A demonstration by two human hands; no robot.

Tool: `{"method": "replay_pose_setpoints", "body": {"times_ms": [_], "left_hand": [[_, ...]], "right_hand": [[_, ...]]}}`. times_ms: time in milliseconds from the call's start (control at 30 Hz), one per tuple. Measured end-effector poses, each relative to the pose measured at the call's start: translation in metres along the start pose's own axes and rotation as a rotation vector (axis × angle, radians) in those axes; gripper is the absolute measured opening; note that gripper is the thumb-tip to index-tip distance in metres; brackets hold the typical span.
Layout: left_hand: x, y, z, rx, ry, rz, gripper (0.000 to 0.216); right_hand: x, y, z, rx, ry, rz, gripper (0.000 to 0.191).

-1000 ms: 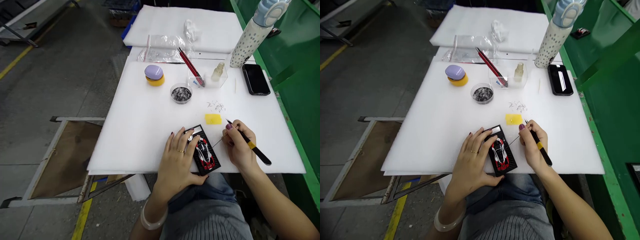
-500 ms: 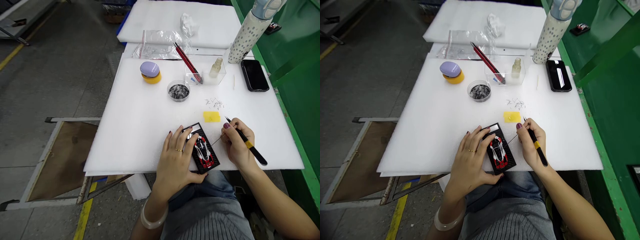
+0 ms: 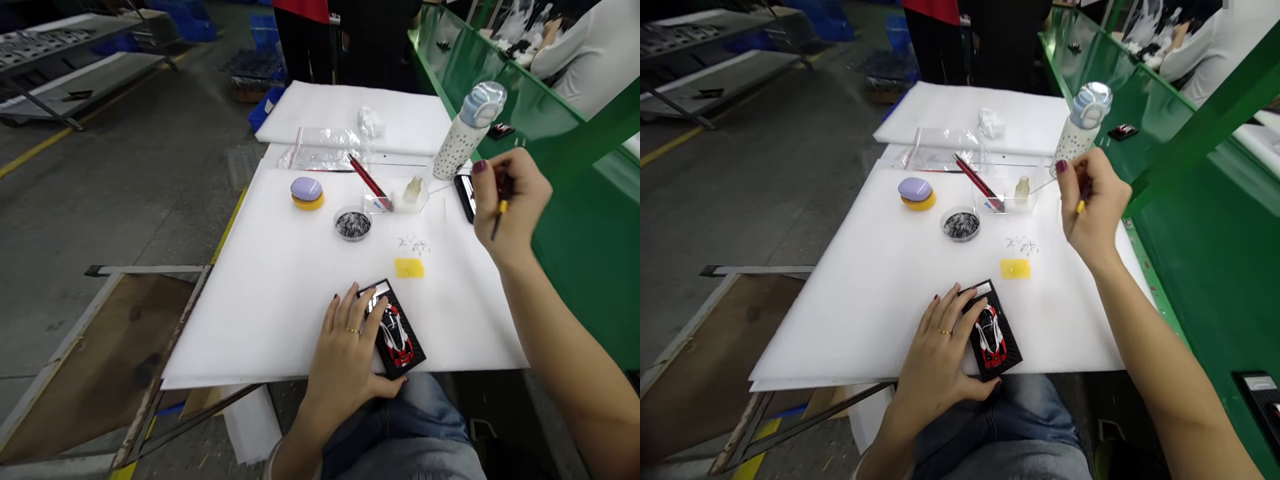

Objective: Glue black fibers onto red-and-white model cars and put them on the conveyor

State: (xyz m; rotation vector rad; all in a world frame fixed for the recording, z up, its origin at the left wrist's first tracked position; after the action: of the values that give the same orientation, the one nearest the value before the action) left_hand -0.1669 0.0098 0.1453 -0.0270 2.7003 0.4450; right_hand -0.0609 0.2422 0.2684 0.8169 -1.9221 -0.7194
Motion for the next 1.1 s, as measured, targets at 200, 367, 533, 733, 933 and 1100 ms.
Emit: {"method": "replay_pose_setpoints", "body": {"times_ms": [200,367,533,733,933,1100], "left_hand": [[-0.004,0.001,-0.003,-0.065,0.025,0.054,0.110],[-0.003,0.001,-0.003,-0.089,0.025,0.066,0.109],[-0.003,-0.001,-0.001,-0.096,0.022,0.059,0.105],[0.001,-0.004,-0.002,-0.062,0.023,0.073,0.118],[0.015,-0.021,-0.030,-0.224,-0.392,-0.047,0.091],[0.011,-0.070,-0.010,0.195,-0.714,-0.012,0.046]], "right_hand": [[-0.036,0.038,0.054,0.100,-0.113,0.067,0.031],[-0.048,0.024,0.059,0.230,-0.127,0.146,0.028],[-0.033,0.004,0.019,0.142,0.306,0.180,0.054],[-0.027,-0.020,0.011,0.419,0.438,0.236,0.054],[-0.040,-0.037,0.032,0.652,0.284,0.239,0.034],[-0.044,-0.044,0.054,0.751,0.241,0.214,0.031]]}}
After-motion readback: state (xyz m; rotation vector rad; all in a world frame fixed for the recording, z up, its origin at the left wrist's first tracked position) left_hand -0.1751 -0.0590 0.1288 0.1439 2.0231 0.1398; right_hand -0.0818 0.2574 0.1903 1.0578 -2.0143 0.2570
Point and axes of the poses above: each hand's wrist, its own y-axis towards the middle knuckle, its own z-axis out of the palm, x = y × z, the point moved 5 cm from there along y, towards the middle knuckle, and after that the axes turned 4 degrees about -y, right-handed, at the moved point
